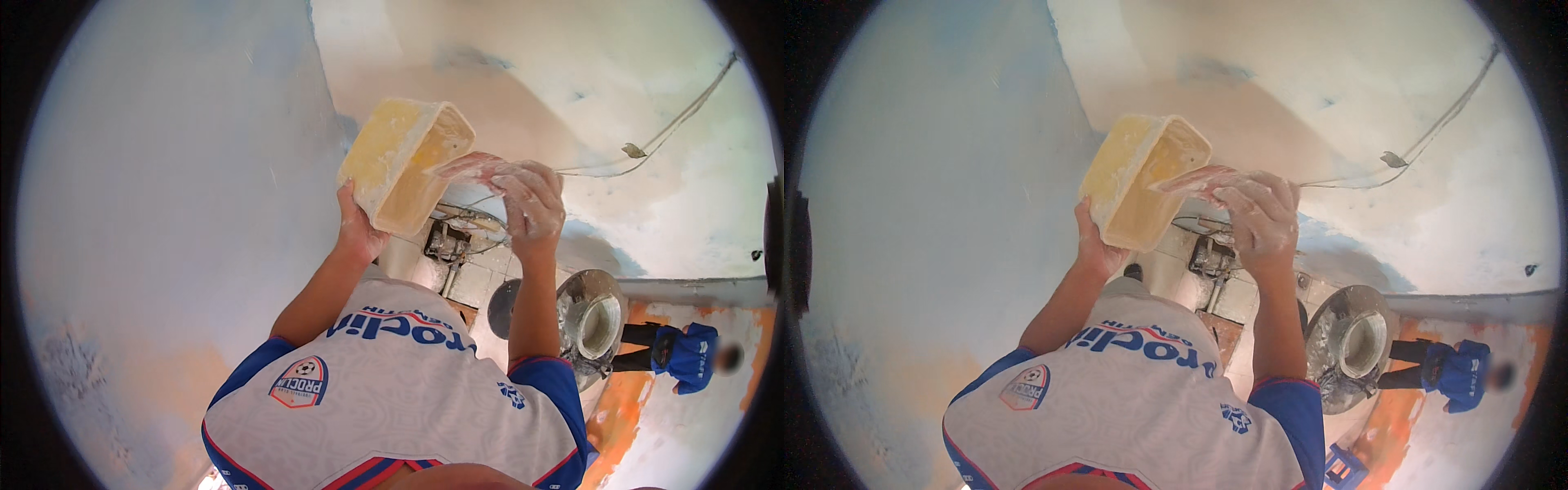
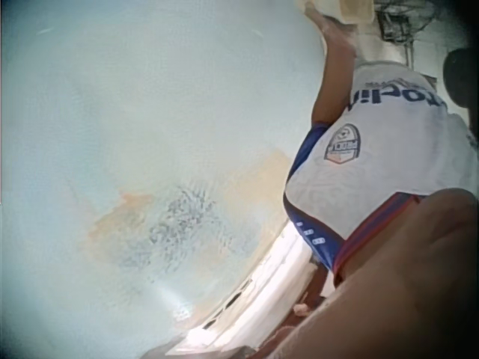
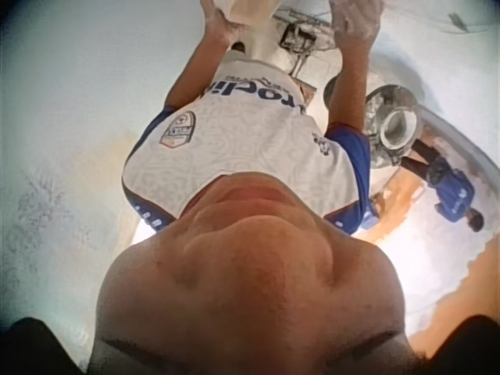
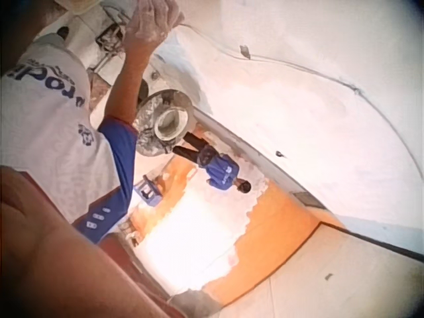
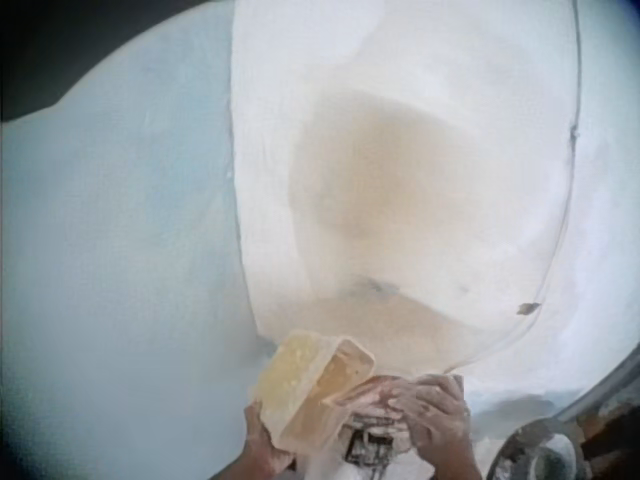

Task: The person applies plaster to a wall using a putty knife, frequently scraping the knife against a container of plaster to reload it.

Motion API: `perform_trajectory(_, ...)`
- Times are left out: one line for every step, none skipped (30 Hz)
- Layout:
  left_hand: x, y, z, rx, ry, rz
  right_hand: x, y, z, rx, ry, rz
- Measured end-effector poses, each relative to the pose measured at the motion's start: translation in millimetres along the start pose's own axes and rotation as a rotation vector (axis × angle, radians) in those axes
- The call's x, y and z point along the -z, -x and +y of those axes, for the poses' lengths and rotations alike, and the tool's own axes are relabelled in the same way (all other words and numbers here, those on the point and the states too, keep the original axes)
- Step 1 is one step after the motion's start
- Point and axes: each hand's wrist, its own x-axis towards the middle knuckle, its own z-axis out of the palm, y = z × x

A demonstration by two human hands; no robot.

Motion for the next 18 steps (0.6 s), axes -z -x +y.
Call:
perform_trajectory(-3, -7, 10, 0.003, -0.012, 0.003, -3, -11, 4, 0.012, 0.040, 0.028)
perform_trajectory(-4, -16, 19, 0.006, -0.027, 0.006, -9, -18, 8, 0.023, 0.080, 0.058)
perform_trajectory(-4, -24, 27, 0.017, -0.032, 0.002, -16, -24, 14, 0.016, 0.090, 0.061)
perform_trajectory(-3, -31, 35, 0.010, -0.045, -0.005, -24, -28, 20, -0.022, 0.024, 0.100)
perform_trajectory(-1, -38, 41, 0.010, -0.056, -0.007, -31, -29, 24, -0.067, -0.039, 0.135)
perform_trajectory(3, -43, 46, 0.025, -0.059, -0.006, -39, -29, 26, -0.080, -0.030, 0.133)
perform_trajectory(9, -48, 51, 0.009, -0.058, -0.025, -47, -30, 27, -0.276, -0.092, 0.151)
perform_trajectory(11, -52, 56, -0.004, -0.056, -0.047, -52, -31, 30, -0.472, -0.151, 0.171)
perform_trajectory(14, -57, 61, 0.010, -0.057, -0.046, -60, -32, 39, -0.482, -0.141, 0.171)
perform_trajectory(17, -60, 66, 0.028, -0.031, -0.041, -71, -32, 54, -0.429, -0.114, 0.202)
perform_trajectory(20, -63, 72, 0.048, -0.013, -0.032, -80, -32, 66, -0.382, -0.089, 0.237)
perform_trajectory(25, -65, 78, 0.057, -0.021, -0.028, -90, -35, 71, -0.469, -0.136, 0.258)
perform_trajectory(33, -66, 82, 0.042, -0.019, -0.035, -101, -34, 83, -0.480, -0.134, 0.262)
perform_trajectory(42, -68, 86, 0.029, -0.019, -0.044, -116, -31, 98, -0.576, -0.199, 0.319)
perform_trajectory(51, -67, 89, 0.039, -0.022, -0.038, -125, -34, 109, -0.673, -0.262, 0.370)
perform_trajectory(60, -66, 92, 0.012, -0.038, -0.041, -137, -38, 117, -0.667, -0.176, 0.374)
perform_trajectory(68, -67, 94, -0.018, -0.052, -0.049, -147, -44, 121, -0.672, -0.170, 0.374)
perform_trajectory(81, -68, 97, -0.012, -0.056, -0.047, -156, -49, 124, -0.681, -0.163, 0.344)
